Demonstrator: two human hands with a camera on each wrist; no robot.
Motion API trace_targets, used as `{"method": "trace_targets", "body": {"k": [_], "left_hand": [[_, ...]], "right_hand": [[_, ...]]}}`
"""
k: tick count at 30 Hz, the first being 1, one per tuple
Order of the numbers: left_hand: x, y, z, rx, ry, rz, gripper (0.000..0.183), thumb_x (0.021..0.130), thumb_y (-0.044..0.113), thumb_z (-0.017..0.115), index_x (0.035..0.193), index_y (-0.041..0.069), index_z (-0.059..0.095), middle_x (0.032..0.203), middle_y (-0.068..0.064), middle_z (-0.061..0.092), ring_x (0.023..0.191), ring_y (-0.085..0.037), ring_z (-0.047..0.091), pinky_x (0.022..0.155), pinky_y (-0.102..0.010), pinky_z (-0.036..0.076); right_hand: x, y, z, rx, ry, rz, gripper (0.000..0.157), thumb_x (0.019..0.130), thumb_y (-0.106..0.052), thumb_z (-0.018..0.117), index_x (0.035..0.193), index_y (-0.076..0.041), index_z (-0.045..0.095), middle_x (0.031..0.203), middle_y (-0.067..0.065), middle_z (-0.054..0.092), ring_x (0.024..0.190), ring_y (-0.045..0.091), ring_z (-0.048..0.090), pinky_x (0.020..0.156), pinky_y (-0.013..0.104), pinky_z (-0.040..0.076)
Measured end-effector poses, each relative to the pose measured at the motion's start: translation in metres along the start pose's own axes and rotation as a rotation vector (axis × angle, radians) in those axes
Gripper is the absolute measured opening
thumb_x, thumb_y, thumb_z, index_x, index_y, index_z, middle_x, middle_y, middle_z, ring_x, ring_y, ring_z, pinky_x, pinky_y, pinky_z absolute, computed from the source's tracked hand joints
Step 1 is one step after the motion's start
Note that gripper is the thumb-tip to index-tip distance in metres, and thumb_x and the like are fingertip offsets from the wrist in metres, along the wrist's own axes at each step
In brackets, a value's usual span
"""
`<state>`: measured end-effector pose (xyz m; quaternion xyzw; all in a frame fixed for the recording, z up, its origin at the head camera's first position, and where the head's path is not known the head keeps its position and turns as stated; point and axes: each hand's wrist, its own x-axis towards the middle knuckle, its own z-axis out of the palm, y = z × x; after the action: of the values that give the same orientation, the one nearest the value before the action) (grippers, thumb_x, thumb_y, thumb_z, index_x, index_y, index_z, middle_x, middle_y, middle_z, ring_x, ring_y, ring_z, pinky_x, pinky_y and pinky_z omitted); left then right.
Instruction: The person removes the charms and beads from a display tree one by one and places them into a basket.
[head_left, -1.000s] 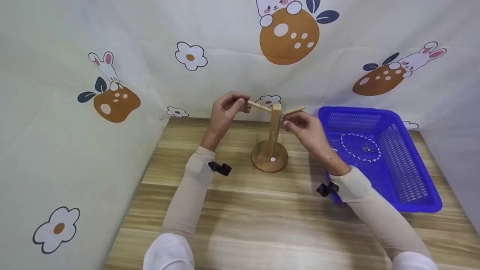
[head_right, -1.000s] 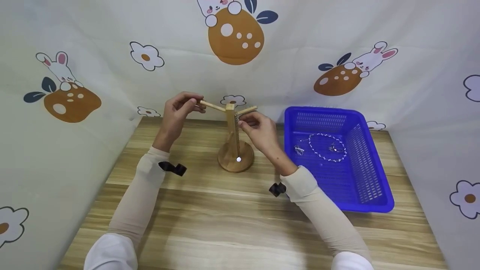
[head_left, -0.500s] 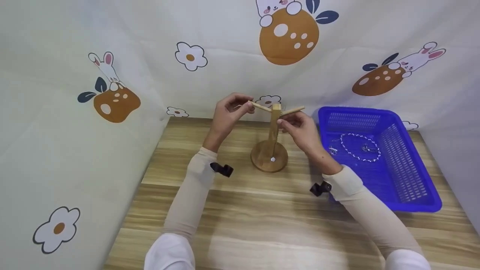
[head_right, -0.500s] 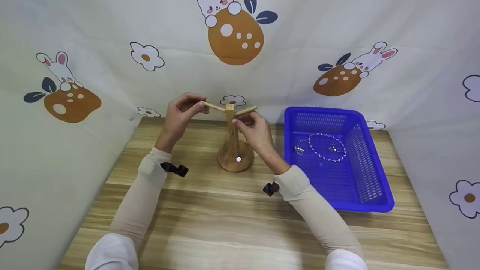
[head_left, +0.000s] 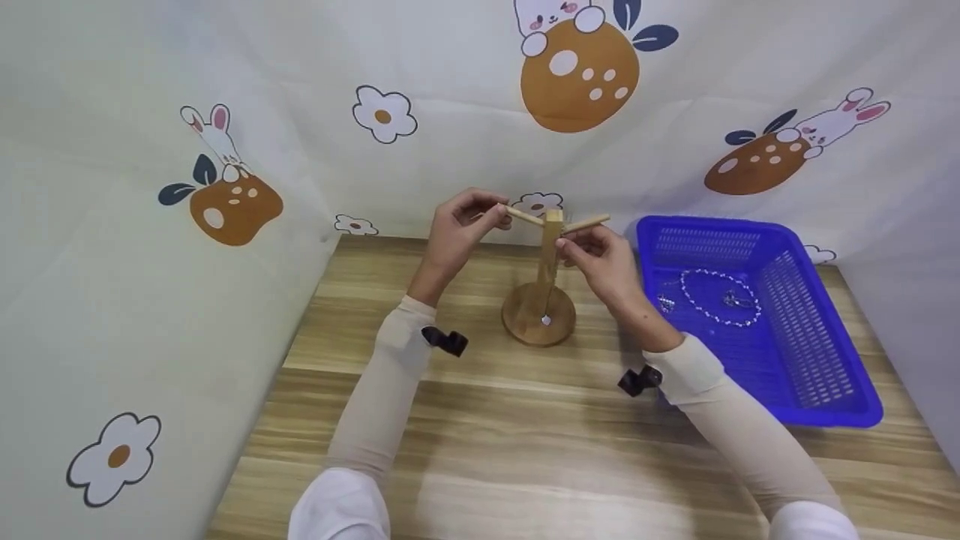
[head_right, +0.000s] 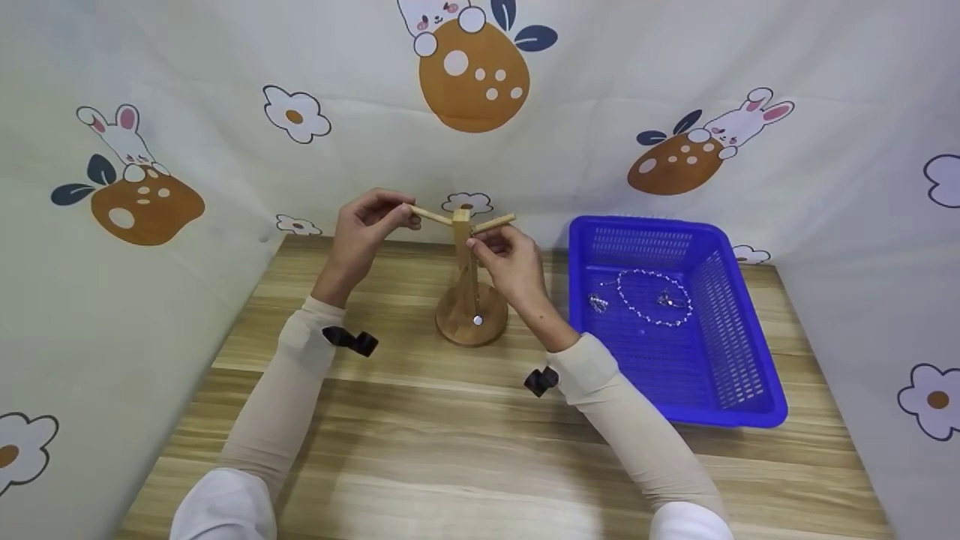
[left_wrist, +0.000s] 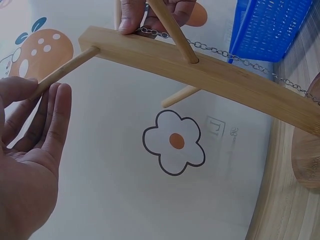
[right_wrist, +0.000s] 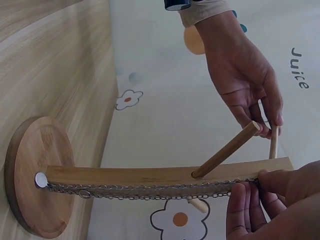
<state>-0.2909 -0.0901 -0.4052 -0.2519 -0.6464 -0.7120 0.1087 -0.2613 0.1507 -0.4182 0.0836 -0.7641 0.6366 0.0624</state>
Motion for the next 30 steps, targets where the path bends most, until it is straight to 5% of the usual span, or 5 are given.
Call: {"method": "trace_targets", "body": {"k": [8,16,30], "left_hand": [[0.000,0.000,0.001,-0.017,-0.006,0.004,0.023,0.103,0.001,0.068,0.117,-0.017,0.068,0.105,-0.009,0.074,0.089,-0.016,0.075,0.088,-0.036,0.069],[-0.001,-0.001,0.000,-0.002,0.013,0.003,0.015,0.103,0.004,0.070,0.114,-0.005,0.074,0.107,-0.011,0.077,0.091,-0.018,0.076,0.089,-0.036,0.069],[0.000,-0.003,0.000,-0.004,0.032,-0.011,0.019,0.102,0.004,0.071,0.115,-0.009,0.073,0.106,-0.014,0.077,0.090,-0.018,0.076,0.088,-0.036,0.069]], "right_hand": [[-0.001,0.000,-0.005,0.021,0.031,0.005,0.018,0.099,-0.006,0.075,0.111,0.008,0.071,0.089,-0.004,0.075,0.081,0.008,0.072,0.084,0.034,0.069],[-0.003,-0.002,-0.011,0.040,0.060,-0.014,0.015,0.099,-0.007,0.076,0.106,0.005,0.074,0.087,-0.007,0.076,0.081,0.011,0.072,0.077,0.024,0.066],[-0.007,-0.006,-0.024,0.055,0.103,-0.038,0.017,0.098,-0.005,0.076,0.105,0.009,0.071,0.082,-0.009,0.075,0.077,0.014,0.072,0.076,0.025,0.066]]}}
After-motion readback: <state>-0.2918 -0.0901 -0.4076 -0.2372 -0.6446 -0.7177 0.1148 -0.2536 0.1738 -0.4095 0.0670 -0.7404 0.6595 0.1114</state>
